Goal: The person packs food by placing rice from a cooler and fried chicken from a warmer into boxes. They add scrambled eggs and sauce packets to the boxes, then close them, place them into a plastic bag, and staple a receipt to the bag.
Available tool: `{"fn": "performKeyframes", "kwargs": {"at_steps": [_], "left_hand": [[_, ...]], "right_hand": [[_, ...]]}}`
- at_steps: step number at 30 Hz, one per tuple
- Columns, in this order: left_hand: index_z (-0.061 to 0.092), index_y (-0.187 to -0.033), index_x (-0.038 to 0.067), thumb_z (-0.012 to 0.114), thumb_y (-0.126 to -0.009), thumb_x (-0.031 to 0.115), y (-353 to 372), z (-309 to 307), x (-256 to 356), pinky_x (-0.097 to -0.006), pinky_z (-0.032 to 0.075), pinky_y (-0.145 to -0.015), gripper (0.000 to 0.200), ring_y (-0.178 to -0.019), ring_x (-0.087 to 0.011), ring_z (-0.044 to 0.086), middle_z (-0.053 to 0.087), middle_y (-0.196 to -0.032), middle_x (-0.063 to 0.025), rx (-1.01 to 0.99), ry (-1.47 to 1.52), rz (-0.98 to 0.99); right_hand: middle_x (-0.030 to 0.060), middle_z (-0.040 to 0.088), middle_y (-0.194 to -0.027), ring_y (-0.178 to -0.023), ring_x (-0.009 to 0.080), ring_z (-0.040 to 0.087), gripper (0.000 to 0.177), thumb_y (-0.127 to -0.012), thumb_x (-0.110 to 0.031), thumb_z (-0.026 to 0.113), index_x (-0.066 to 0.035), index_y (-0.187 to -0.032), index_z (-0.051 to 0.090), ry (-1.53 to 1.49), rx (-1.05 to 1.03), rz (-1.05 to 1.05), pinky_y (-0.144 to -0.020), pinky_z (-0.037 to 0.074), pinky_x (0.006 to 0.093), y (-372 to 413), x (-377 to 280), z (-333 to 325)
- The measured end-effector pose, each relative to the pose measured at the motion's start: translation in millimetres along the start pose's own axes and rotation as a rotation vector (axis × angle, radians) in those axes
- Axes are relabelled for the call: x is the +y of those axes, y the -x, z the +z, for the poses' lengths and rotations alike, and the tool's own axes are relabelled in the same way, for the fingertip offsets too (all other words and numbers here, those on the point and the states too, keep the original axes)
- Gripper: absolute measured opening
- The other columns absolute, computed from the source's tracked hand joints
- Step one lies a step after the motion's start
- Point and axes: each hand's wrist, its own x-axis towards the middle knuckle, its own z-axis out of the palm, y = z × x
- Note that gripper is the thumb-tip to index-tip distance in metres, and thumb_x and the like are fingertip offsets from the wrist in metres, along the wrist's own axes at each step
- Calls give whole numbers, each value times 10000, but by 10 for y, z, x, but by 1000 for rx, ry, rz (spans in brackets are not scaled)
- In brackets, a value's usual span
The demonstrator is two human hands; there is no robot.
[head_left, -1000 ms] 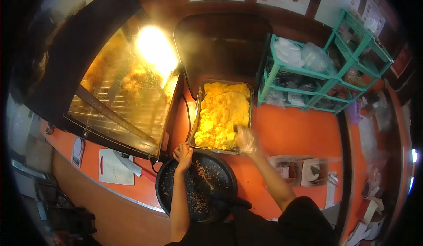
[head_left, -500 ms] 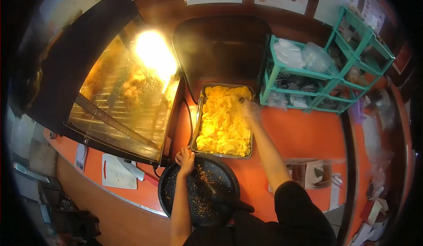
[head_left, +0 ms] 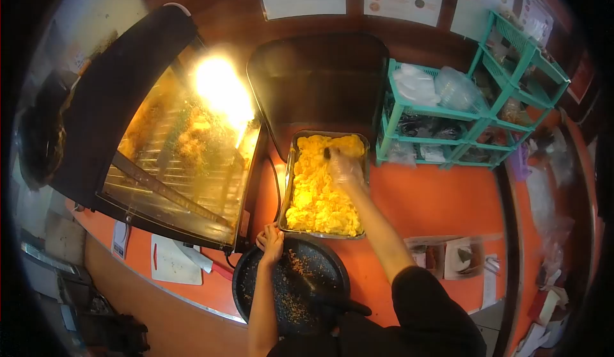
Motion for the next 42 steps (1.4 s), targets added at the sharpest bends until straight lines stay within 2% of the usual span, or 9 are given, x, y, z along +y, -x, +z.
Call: {"fn": "performKeyframes", "kwargs": {"at_steps": [6, 9, 17, 23, 28, 31, 32, 39, 42], "left_hand": [[389, -1364, 80, 410, -972, 202, -69, 38, -171, -533, 50, -1114, 410, -1312, -380, 193, 329, -1384, -146, -50, 215, 91], [388, -1368, 74, 413, -976, 208, 64, -63, 147, -532, 47, -1114, 415, -1318, -378, 187, 322, -1390, -145, -13, -21, -15], [389, -1369, 60, 408, -976, 217, 26, -55, 52, -514, 83, -1118, 423, -1309, -382, 205, 315, -1394, -161, -39, 57, 14], [386, -1379, 77, 424, -971, 240, -34, -12, -59, -503, 103, -1118, 441, -1305, -391, 217, 332, -1390, -166, -38, 101, 40], [382, -1390, 84, 436, -972, 252, 29, -36, -29, -504, 99, -1118, 454, -1313, -377, 228, 329, -1396, -144, -23, -70, 9], [374, -1395, 57, 448, -976, 257, 22, -76, 93, -465, 163, -1123, 470, -1299, -354, 255, 319, -1369, -156, -48, -93, -56], [389, -1391, 132, 464, -957, 274, -79, 53, -199, -555, 29, -1107, 463, -1327, -388, 212, 332, -1441, -106, -15, -15, -1], [372, -1391, 122, 472, -950, 243, -52, 34, -130, -566, 48, -1098, 468, -1308, -398, 212, 335, -1416, -117, -5, 50, 31], [371, -1393, 119, 464, -948, 224, -23, 18, -35, -571, 45, -1099, 466, -1312, -407, 197, 322, -1422, -123, 8, -37, -41]], "right_hand": [[184, 692, -838, -708, 279, 683, 478, -947, -281, 496, -39, -1359, 475, -141, -87, 49, -598, 537, 437, 983, 56, 297], [177, 686, -779, -674, 267, 679, 567, -952, -285, 502, -49, -1453, 381, -124, -159, 207, -588, 526, 426, 668, 126, -737], [118, 686, -810, -630, 265, 663, 582, -968, -258, 480, -121, -1510, 318, 282, -14, 70, -493, 483, 450, 56, 602, -254], [119, 706, -860, -592, 269, 653, 408, -1007, -358, 421, -93, -1260, 601, 389, -136, 72, -429, 445, 450, -299, 801, 356], [69, 717, -898, -736, 241, 679, 414, -1014, -394, 409, -128, -1014, 728, 399, -324, 101, -584, 476, 405, -199, 641, -191], [-25, 708, -1008, -993, 182, 652, 328, -994, -313, 477, -149, -1197, 677, 741, -327, -128, -782, 452, 374, -220, 522, -334], [-26, 702, -1026, -996, 185, 651, 328, -991, -303, 484, -152, -1234, 646, 759, -306, -139, -780, 453, 375, -235, 494, -315], [-11, 648, -1164, -1008, 225, 648, 593, -947, -243, 572, -187, -1496, 356, 999, -234, -317, -767, 471, 394, -263, 853, 107], [99, 632, -1224, -1019, 266, 659, 807, -778, -141, 735, -148, -1494, 362, 659, -384, -221, -771, 512, 405, -494, 774, -78]]}}
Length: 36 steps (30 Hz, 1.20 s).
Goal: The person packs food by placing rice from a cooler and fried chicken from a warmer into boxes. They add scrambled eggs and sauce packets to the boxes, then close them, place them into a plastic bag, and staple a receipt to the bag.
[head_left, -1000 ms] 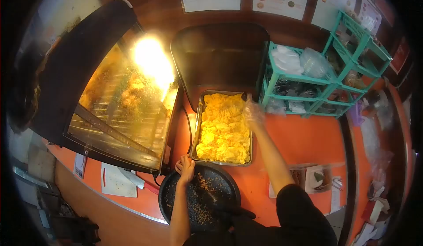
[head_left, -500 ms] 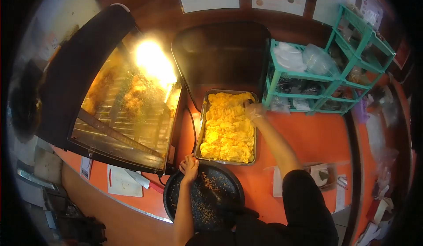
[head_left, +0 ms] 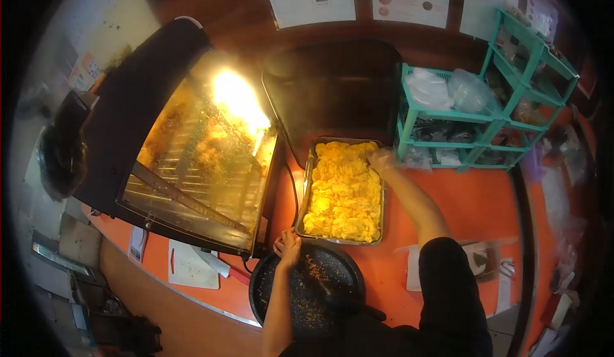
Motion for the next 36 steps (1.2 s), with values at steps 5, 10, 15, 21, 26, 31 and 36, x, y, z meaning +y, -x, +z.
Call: {"fn": "performKeyframes", "kwargs": {"at_steps": [5, 10, 15, 21, 26, 31, 36], "left_hand": [[359, -1397, 101, 454, -944, 202, -13, 5, 7, -543, 42, -1113, 473, -1318, -391, 198, 295, -1436, -132, -15, -19, -22], [418, -1343, 52, 488, -953, 269, -176, 78, -266, -495, 217, -1077, 452, -1240, -360, 301, 334, -1338, -163, 36, -166, 85], [450, -1325, 86, 474, -966, 318, -78, -47, -73, -507, 179, -1099, 428, -1282, -360, 271, 354, -1354, -153, 18, -80, 19], [446, -1341, 77, 440, -979, 326, -194, -32, -219, -482, 197, -1101, 439, -1272, -333, 297, 362, -1352, -121, -16, 4, 19], [436, -1356, 74, 425, -981, 327, -66, -112, -8, -441, 237, -1101, 453, -1277, -326, 334, 346, -1374, -113, -46, 38, 16], [430, -1370, 90, 420, -1001, 292, -3, -164, 105, -434, 256, -1096, 421, -1281, -306, 345, 345, -1380, -91, -82, 54, -48], [395, -1397, 65, 479, -983, 277, -88, -148, 1, -418, 235, -1090, 473, -1296, -295, 324, 344, -1376, -113, -128, 162, -16]], "right_hand": [[189, 618, -1252, -1067, 295, 652, 718, -776, -176, 736, -21, -1413, 445, -430, -161, 60, -796, 527, 419, 9, 236, -286], [158, 576, -1208, -1038, 248, 582, 645, -833, -404, 692, -21, -1319, 509, -1802, -52, -165, -783, 501, 383, 230, 150, -5], [63, 544, -934, -794, 148, 509, 605, -860, -593, 653, -75, -1164, 578, -2446, -422, -422, -649, 437, 309, 1935, -171, -164], [-15, 520, -670, -529, 129, 485, 499, -887, -510, 673, -80, -1098, 532, -2313, -389, 264, -516, 420, 230, 4147, -319, 79], [93, 654, -862, -743, 180, 643, 490, -919, -409, 653, -70, -1234, 493, -1630, 598, 614, -588, 500, 348, 4439, -254, 565], [169, 624, -964, -733, 348, 645, 802, -785, -187, 669, -175, -1504, 312, -521, 487, 402, -625, 505, 477, 4402, -649, 1047], [210, 648, -939, -746, 391, 635, 718, -835, -192, 622, -109, -1486, 332, -769, 376, 426, -634, 496, 495, 4585, -611, 1030]]}}
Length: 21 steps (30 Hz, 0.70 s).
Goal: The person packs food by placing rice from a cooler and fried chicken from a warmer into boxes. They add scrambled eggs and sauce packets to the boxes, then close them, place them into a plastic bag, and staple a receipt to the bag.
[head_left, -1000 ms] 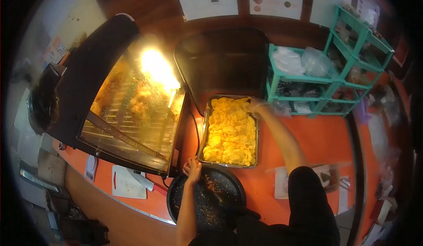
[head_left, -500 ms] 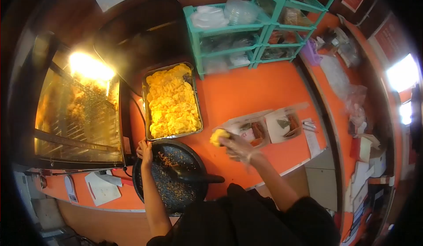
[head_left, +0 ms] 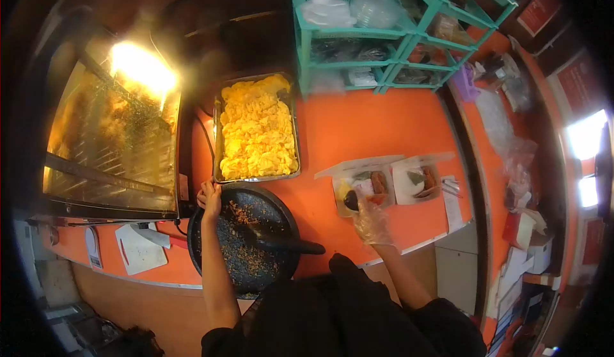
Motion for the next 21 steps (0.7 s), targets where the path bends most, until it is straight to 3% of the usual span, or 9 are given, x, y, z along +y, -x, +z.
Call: {"fn": "performKeyframes", "kwargs": {"at_steps": [4, 5, 8, 12, 14, 17, 18, 20, 21], "left_hand": [[376, -1416, 70, 453, -999, 284, 72, -34, 111, -424, 243, -1094, 475, -1307, -297, 325, 331, -1390, -120, -15, -69, 12], [412, -1354, 47, 434, -992, 299, 71, 8, 90, -445, 259, -1078, 442, -1232, -313, 362, 341, -1324, -122, 33, -43, 39], [406, -1353, 44, 433, -994, 288, 81, 0, 76, -447, 253, -1082, 435, -1251, -319, 344, 341, -1331, -127, -3, 41, 54], [401, -1354, 41, 442, -988, 261, 126, 27, 120, -447, 233, -1089, 428, -1268, -335, 320, 340, -1341, -153, 26, -35, 55], [400, -1356, 40, 444, -985, 249, 71, 37, 33, -451, 220, -1093, 428, -1276, -347, 310, 339, -1346, -166, 24, 2, 75], [415, -1362, 74, 456, -968, 242, 89, 150, -24, -530, 132, -1099, 430, -1281, -393, 264, 344, -1387, -156, 172, -199, 90], [419, -1361, 80, 456, -966, 244, 104, 134, 10, -543, 112, -1099, 429, -1281, -400, 254, 343, -1396, -157, 176, -253, 81], [416, -1364, 83, 450, -971, 252, 79, 149, -35, -550, 89, -1101, 429, -1284, -403, 245, 336, -1409, -157, 158, -163, 76], [413, -1367, 76, 449, -977, 256, 135, 116, 82, -541, 99, -1104, 431, -1286, -399, 246, 334, -1412, -157, 158, -295, 57]], "right_hand": [[242, 660, -872, -745, 410, 636, 605, -897, -222, 557, -70, -1453, 374, -183, -62, 11, -665, 499, 506, -260, 118, 43], [242, 665, -877, -775, 405, 653, 540, -925, -238, 509, -49, -1422, 415, -28, -267, -5, -684, 507, 493, -320, 176, 191], [249, 670, -932, -860, 415, 659, 531, -940, -277, 494, -42, -1412, 424, 10, -414, 195, -745, 504, 490, -420, 12, 277], [268, 660, -1026, -964, 431, 644, 552, -952, -317, 488, -34, -1419, 409, -237, -377, 308, -821, 495, 500, -640, -327, -718], [271, 655, -1047, -982, 430, 640, 559, -953, -325, 490, -35, -1422, 403, -354, -307, 175, -838, 493, 500, -952, -378, -971], [275, 648, -1078, -1010, 429, 634, 568, -954, -336, 493, -36, -1427, 394, -556, -122, -347, -864, 489, 499, -2010, -451, -676], [276, 646, -1089, -1019, 429, 632, 572, -955, -339, 494, -37, -1429, 392, -528, -101, -381, -872, 488, 499, -2400, -651, -543], [269, 635, -1140, -1042, 413, 632, 573, -959, -323, 485, -47, -1447, 366, -324, -204, -168, -884, 498, 479, -3008, -1261, -503], [259, 626, -1179, -1056, 398, 633, 574, -962, -303, 476, -57, -1463, 343, -191, -298, -29, -888, 509, 459, -3204, -1601, -565]]}}
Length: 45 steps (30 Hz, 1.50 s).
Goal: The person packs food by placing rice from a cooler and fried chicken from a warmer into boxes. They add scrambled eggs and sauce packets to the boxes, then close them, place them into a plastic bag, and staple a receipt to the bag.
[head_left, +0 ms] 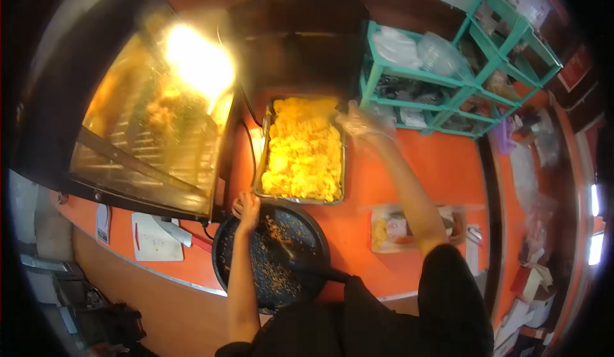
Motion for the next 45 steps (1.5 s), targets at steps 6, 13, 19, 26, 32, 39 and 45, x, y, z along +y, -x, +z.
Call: {"fn": "performKeyframes", "kwargs": {"at_steps": [6, 13, 19, 26, 32, 39, 45], "left_hand": [[373, -1394, 68, 440, -966, 204, -102, 109, -168, -504, 125, -1121, 454, -1302, -374, 245, 312, -1395, -163, -1, 146, 30], [342, -1402, 49, 429, -983, 175, 8, -70, 109, -436, 214, -1114, 446, -1307, -343, 294, 303, -1379, -160, -86, 107, -74], [351, -1390, 48, 431, -975, 216, 24, -55, 97, -427, 221, -1107, 455, -1293, -333, 305, 301, -1375, -150, -91, 119, -71], [372, -1379, 47, 445, -970, 249, -23, -14, -4, -417, 232, -1096, 462, -1263, -323, 326, 319, -1346, -137, -62, 132, -41], [396, -1363, 47, 468, -965, 230, -77, 55, -110, -410, 234, -1092, 444, -1256, -306, 336, 333, -1334, -120, -35, 197, -15], [466, -1310, 74, 523, -942, 273, -110, 39, -220, -426, 276, -1047, 422, -1166, -313, 375, 388, -1262, -151, 26, 141, 74], [481, -1318, 57, 495, -958, 257, -350, 107, -605, -385, 249, -1064, 412, -1208, -283, 375, 410, -1312, -127, -21, 103, 68]], "right_hand": [[206, 661, -1108, -899, 334, 695, 581, -944, -136, 451, -77, -1494, 273, 395, 309, -56, -744, 566, 437, -1085, 280, 932], [73, 606, -659, -575, 232, 645, 445, -933, -175, 498, 9, -1337, 477, 953, 526, -306, -528, 518, 383, -1778, 939, 1613], [81, 629, -609, -610, 259, 659, 324, -950, -246, 490, 0, -1121, 614, 711, 323, -369, -593, 527, 426, -1875, 999, 1537], [130, 698, -776, -787, 286, 711, 364, -954, -300, 484, -22, -1143, 624, 912, 158, -626, -796, 553, 455, -1795, 994, 1460], [135, 690, -969, -871, 259, 678, 605, -879, -471, 617, -27, -1285, 556, 352, 97, -252, -820, 540, 474, -1798, 792, 1312], [-1, 567, -880, -705, 117, 465, 615, -835, -588, 669, -108, -1208, 578, -1071, -229, 35, -673, 445, 342, -89, 479, 631], [-50, 471, -737, -571, 41, 360, 522, -846, -584, 674, -160, -1137, 583, -1463, -179, 503, -545, 355, 236, 2293, 1151, -383]]}}
